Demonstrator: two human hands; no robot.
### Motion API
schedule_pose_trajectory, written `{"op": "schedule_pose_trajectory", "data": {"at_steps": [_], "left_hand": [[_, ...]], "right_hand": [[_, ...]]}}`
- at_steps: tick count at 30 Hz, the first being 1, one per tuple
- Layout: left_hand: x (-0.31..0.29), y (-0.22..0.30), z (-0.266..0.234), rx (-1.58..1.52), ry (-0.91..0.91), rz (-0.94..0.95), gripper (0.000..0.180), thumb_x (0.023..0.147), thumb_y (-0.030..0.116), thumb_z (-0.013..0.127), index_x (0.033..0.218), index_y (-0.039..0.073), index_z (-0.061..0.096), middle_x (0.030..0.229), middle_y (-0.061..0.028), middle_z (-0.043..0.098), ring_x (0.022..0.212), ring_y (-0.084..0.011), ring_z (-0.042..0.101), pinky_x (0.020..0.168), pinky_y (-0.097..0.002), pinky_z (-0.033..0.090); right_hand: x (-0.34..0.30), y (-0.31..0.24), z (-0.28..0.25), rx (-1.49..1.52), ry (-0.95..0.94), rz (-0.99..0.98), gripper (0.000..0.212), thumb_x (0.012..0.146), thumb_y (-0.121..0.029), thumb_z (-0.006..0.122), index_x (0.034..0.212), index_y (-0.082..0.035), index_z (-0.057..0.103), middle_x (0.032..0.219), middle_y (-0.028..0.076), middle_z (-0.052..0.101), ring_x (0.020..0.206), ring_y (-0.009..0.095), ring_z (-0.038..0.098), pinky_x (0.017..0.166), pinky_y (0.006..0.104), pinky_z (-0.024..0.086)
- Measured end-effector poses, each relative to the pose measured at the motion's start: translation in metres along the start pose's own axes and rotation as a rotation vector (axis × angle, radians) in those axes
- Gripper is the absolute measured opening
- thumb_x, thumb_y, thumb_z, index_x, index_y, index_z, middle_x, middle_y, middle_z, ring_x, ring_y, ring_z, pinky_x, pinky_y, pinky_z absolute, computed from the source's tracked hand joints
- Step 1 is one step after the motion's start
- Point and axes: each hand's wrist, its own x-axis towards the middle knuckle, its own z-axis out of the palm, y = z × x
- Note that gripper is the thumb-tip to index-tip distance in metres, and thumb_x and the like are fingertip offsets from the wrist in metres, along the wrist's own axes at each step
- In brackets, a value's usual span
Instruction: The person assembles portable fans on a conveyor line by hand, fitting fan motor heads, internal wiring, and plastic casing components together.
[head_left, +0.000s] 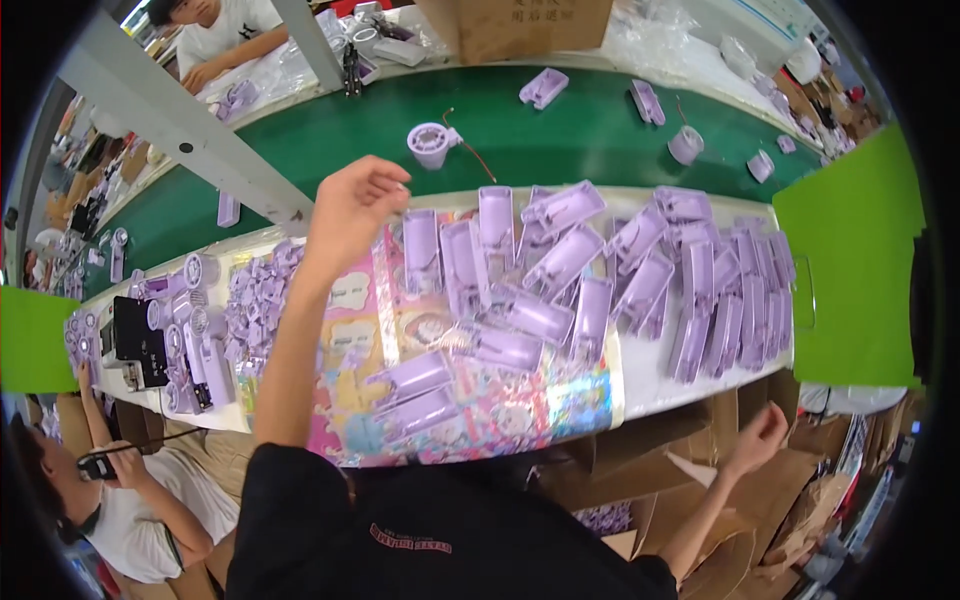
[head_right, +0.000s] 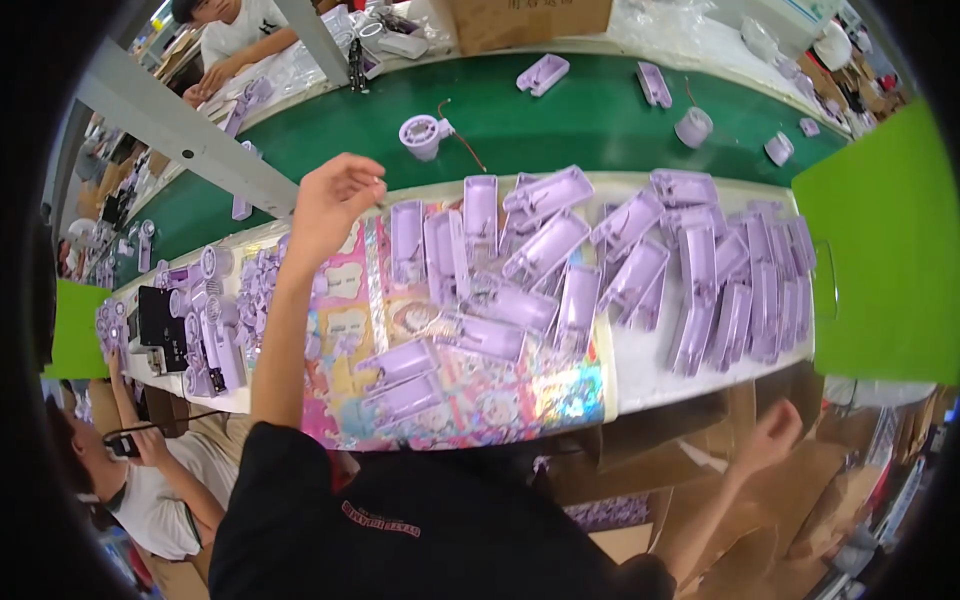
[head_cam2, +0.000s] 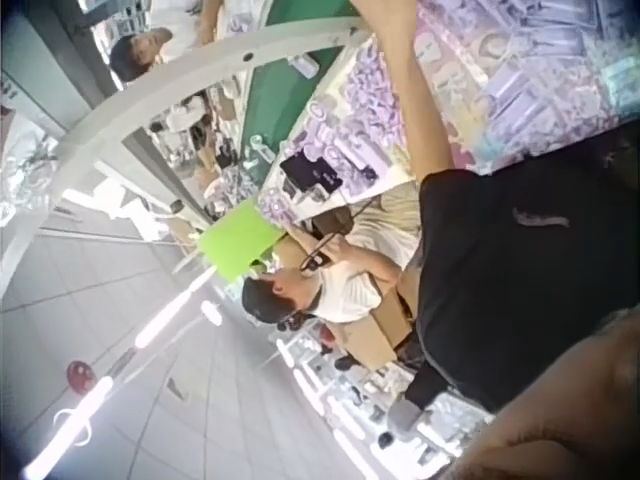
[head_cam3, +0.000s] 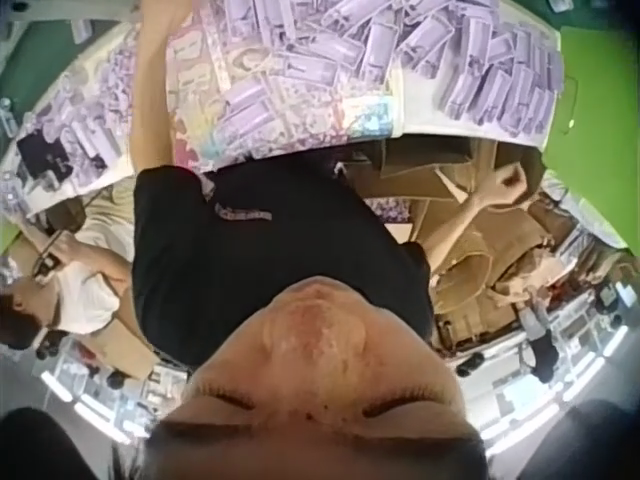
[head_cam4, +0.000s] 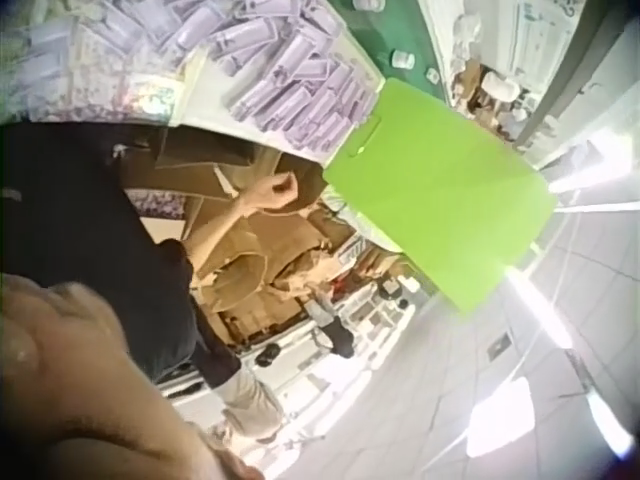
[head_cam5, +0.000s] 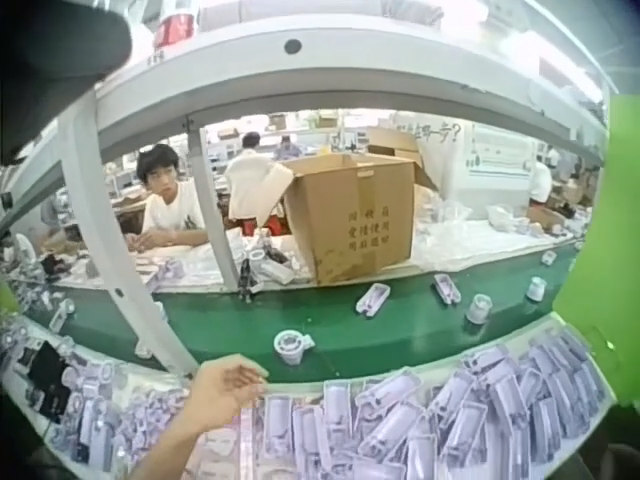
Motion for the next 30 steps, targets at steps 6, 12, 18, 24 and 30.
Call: {"op": "schedule_pose_trajectory", "data": {"at_steps": [6,12,18,24,30], "left_hand": [[-0.127,0.026,0.023,-0.72,-0.24,-0.236,0.022,0.087,-0.006,0.074,0.108,-0.004,0.069,0.096,-0.0109,0.074,0.087,-0.0173,0.073,0.079,-0.0311,0.06],[-0.214,0.023,0.026,-0.601,-0.228,-0.232,0.017,0.085,-0.003,0.078,0.101,-0.003,0.074,0.095,-0.0079,0.075,0.086,-0.0127,0.069,0.08,-0.0267,0.054],[-0.266,0.009,0.006,-0.27,0.012,0.002,0.031,0.081,-0.005,0.077,0.111,-0.003,0.069,0.106,-0.0129,0.071,0.094,-0.0191,0.065,0.085,-0.0298,0.05],[-0.292,-0.027,0.0,0.16,0.1,0.181,0.063,0.076,0.011,0.085,0.132,0.002,0.057,0.119,-0.0179,0.062,0.107,-0.0348,0.06,0.09,-0.0425,0.049],[-0.293,-0.051,0.016,0.254,0.087,0.169,0.069,0.071,0.013,0.085,0.133,0.004,0.057,0.119,-0.0168,0.061,0.105,-0.0372,0.059,0.092,-0.0464,0.046]], "right_hand": [[-0.118,-0.229,-0.003,0.679,-0.622,-0.096,0.031,0.082,0.004,0.07,0.113,0.001,0.062,0.101,0.014,0.063,0.087,0.023,0.062,0.08,0.034,0.051],[-0.184,-0.355,-0.018,1.034,-0.988,-0.088,0.033,0.085,-0.001,0.076,0.115,0.001,0.064,0.098,0.012,0.067,0.083,0.023,0.067,0.072,0.0345,0.053],[-0.214,-0.362,-0.019,1.006,-1.173,-0.009,0.02,0.088,-0.001,0.074,0.107,0.0,0.067,0.091,0.011,0.068,0.08,0.023,0.07,0.07,0.0328,0.055],[-0.223,-0.351,-0.009,1.128,-1.28,0.604,0.011,0.094,0.002,0.069,0.105,0.002,0.068,0.092,0.007,0.073,0.084,0.015,0.072,0.078,0.0275,0.058],[-0.225,-0.36,-0.012,1.194,-1.283,0.665,0.011,0.092,0.003,0.071,0.103,0.003,0.069,0.095,0.009,0.073,0.087,0.015,0.072,0.08,0.0272,0.057]]}}
